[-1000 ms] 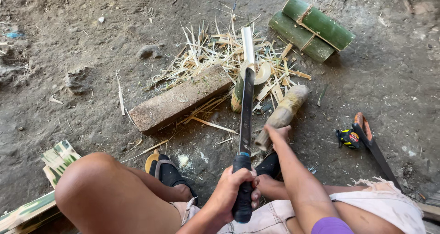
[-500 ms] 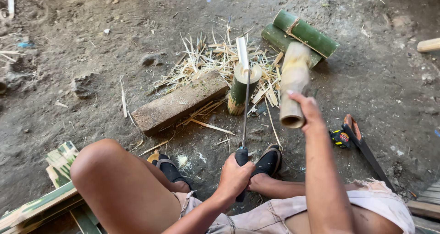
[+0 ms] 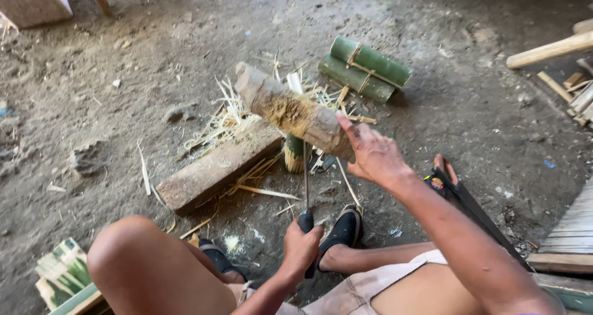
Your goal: The person uses a machete and a wooden mallet to split a bamboo tube into smaller sections. They position the bamboo on a wooden block, strike the machete with the mallet to drive it through the material, and then separate the split pieces by hand.
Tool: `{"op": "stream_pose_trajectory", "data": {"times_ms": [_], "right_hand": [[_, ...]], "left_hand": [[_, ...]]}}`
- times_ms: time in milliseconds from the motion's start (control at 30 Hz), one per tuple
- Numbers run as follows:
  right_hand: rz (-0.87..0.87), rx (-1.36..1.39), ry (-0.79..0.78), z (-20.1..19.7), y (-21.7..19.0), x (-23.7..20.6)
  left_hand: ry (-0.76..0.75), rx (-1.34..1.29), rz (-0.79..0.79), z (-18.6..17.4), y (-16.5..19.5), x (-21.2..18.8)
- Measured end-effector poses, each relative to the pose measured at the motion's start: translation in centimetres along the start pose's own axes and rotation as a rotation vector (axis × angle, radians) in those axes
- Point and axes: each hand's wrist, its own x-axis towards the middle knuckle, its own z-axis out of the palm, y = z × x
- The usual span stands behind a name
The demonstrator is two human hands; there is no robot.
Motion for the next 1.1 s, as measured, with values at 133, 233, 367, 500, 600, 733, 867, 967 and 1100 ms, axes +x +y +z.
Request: {"op": "stream_pose_trajectory", "data": {"times_ms": [133,233,367,500,600,733,867,967,1100], "right_hand": [[0.199,0.227,0.015,0.6,-1.1,-1.1],[0.245,0.442,0.150,-2.6,-1.9,-1.9],[0.071,0.710,0.472,-7.9,-1.3,-1.7],[-0.341,0.598,0.852,-7.0,-0.5,0.1],[-0.112,0.196,0.389,-1.1,-1.4,1.4],[0.156,0.063,-0.122,5.5,-2.7,2.2],[0.216,0.421,0.077,4.4,-4.0,1.9],[0.328,0.602,0.087,-0.6,-4.3,1.2],[-0.062,0.682,0.582,-5.9,-2.7,0.6]], "left_hand": [[-0.053,-0.049,-0.072,-0.3,-1.7,1.7],[0.006,0.070,0.076,-0.9,-2.3,4.1],[0.018,0.135,0.076,-1.8,-2.5,7.0],[0.074,0.208,0.059,-1.6,-2.5,7.5],[0.040,0.289,0.009,-2.6,-2.3,7.5],[-0.037,0.344,-0.107,-5.3,-1.9,8.3],[0.019,0.377,-0.105,-7.1,-2.2,9.6],[0.144,0.552,-0.009,-7.5,-2.6,11.0],[0.192,0.599,0.006,-7.5,-2.8,12.6]]}}
